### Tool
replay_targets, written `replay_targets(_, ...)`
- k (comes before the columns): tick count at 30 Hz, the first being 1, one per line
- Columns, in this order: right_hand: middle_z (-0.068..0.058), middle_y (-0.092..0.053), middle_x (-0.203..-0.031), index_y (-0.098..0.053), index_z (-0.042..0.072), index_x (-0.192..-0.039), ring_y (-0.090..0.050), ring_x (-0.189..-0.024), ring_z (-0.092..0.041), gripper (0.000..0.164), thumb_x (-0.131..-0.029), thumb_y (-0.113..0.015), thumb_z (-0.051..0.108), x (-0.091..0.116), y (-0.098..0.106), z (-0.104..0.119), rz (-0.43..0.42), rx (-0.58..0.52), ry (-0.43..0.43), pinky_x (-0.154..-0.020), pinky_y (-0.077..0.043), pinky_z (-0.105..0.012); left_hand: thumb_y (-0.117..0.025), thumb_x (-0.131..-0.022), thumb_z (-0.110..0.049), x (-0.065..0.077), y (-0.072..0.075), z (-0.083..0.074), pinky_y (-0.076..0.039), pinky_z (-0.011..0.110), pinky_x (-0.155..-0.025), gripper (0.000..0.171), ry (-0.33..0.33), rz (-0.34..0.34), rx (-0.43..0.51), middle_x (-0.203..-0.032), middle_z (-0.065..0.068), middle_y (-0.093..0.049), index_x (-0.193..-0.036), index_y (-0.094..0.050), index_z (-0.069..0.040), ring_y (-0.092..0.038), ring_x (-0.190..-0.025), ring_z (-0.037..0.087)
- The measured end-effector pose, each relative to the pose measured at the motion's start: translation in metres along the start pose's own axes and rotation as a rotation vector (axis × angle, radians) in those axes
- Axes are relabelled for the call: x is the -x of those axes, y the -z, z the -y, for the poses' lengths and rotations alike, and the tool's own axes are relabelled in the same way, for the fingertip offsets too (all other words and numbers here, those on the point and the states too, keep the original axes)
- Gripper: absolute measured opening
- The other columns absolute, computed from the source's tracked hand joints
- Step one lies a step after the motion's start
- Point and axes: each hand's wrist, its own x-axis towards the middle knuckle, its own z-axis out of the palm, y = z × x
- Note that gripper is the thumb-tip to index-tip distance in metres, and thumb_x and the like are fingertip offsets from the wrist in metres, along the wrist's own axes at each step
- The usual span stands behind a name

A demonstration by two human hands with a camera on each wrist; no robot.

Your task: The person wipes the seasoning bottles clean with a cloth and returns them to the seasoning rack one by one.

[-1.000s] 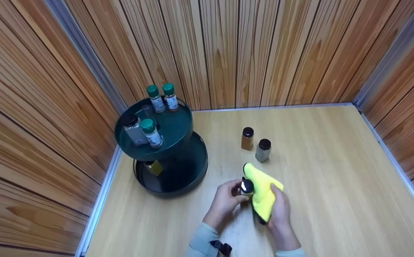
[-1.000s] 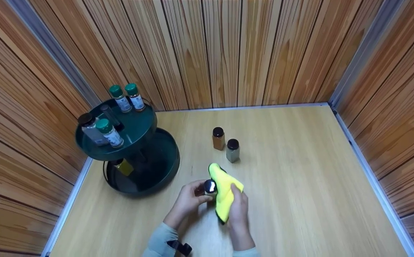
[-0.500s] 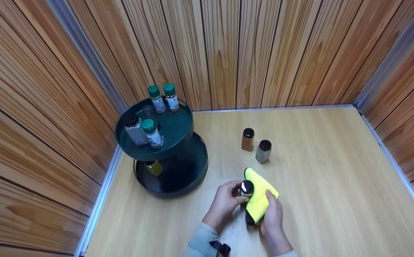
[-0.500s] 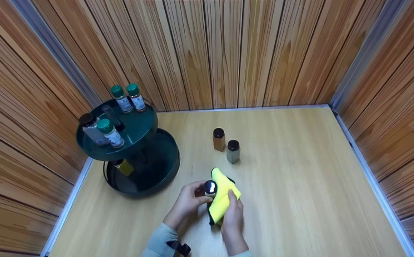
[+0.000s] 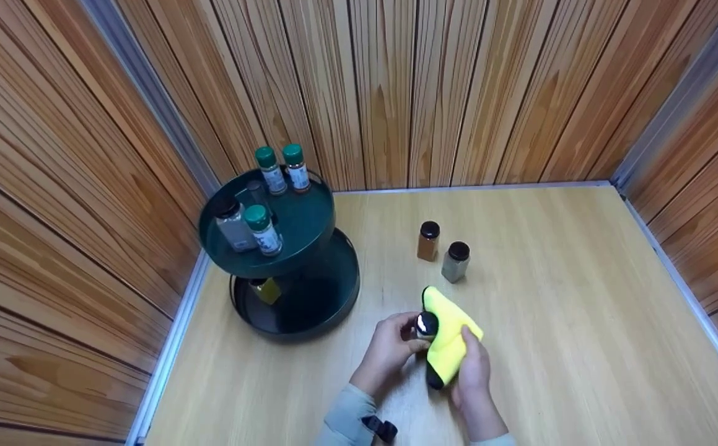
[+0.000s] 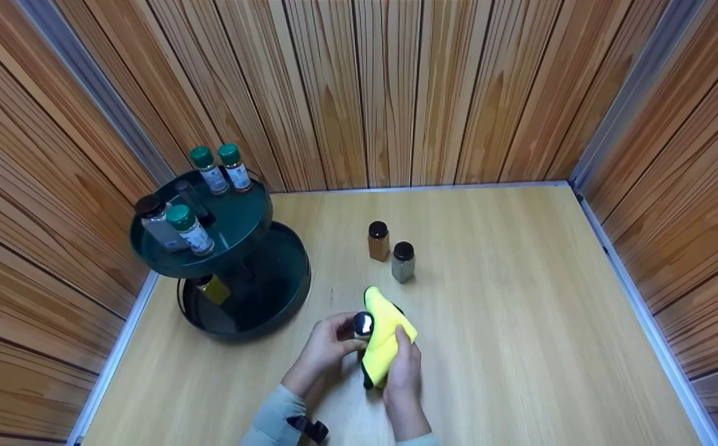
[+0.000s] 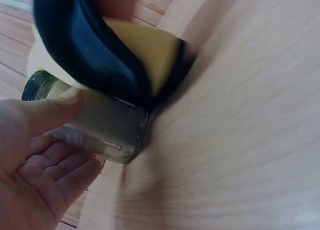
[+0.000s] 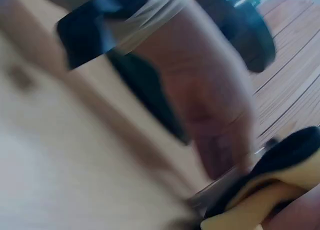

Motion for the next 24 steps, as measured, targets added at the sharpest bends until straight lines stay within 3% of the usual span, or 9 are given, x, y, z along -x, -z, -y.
replay_targets(4, 0.001, -0.069, -0.112, -0.045, 0.006, -0.142, -0.067, -0.101, -0.014, 0.055, -0.108, -0.042, 0.049, -0.005, 0.003, -0.001, 0.027, -0.002, -0.036, -0.089, -0.055, -0.032, -0.086, -0.082, -0.010, -0.002, 0.003, -0.001, -0.051, 0.039, -0.106, 0.052, 0.016, 0.013, 0.007, -0.125, -0.008, -0.067, -0.127, -0.070, -0.032, -0.061, -0.115, 0.008)
replay_targets(12, -0.003, -0.069, -0.102, -0.057, 0.009, -0.122, -0.067, -0.091, -0.018, 0.040, -0.109, -0.042, 0.043, 0.015, 0.009, 0.028, 0.167, -0.084, 0.127, -0.079, -0.057, -0.034, -0.086, -0.082, -0.011, 0.000, 0.003, 0.003, -0.052, 0.038, -0.104, 0.050, -0.039, 0.012, -0.025, -0.123, -0.007, -0.068, -0.126, -0.071, -0.029, -0.061, -0.111, 0.006)
replay_targets(20, -0.005, -0.072, -0.104, -0.057, 0.007, -0.124, -0.070, -0.094, -0.019, 0.042, -0.110, -0.038, 0.042, 0.013, 0.013, 0.034, 0.114, -0.087, 0.168, -0.083, -0.058, -0.036, -0.086, -0.082, -0.010, -0.002, 0.005, 0.003, -0.050, 0.041, -0.107, 0.051, -0.025, 0.049, 0.034, -0.121, -0.014, -0.068, -0.125, -0.071, -0.033, -0.061, -0.114, 0.006)
replay_targets(23, -0.004, -0.073, -0.102, -0.059, 0.008, -0.121, -0.071, -0.093, -0.019, 0.040, -0.110, -0.041, 0.041, 0.011, 0.019, 0.035, 0.080, -0.114, 0.171, -0.082, -0.059, -0.035, -0.084, -0.083, -0.008, -0.003, 0.006, 0.001, -0.048, 0.040, -0.109, 0.055, -0.010, 0.072, 0.021, -0.125, -0.018, -0.066, -0.128, -0.068, -0.037, -0.060, -0.119, 0.006)
replay_targets(24, -0.004, -0.073, -0.101, -0.059, 0.007, -0.121, -0.071, -0.092, -0.019, 0.040, -0.110, -0.041, 0.041, 0.011, 0.020, 0.035, 0.073, -0.114, 0.180, -0.081, -0.059, -0.035, -0.083, -0.085, -0.007, -0.003, 0.006, 0.001, -0.047, 0.038, -0.110, 0.056, -0.033, 0.080, 0.003, -0.128, -0.016, -0.066, -0.132, -0.066, -0.034, -0.060, -0.123, 0.007)
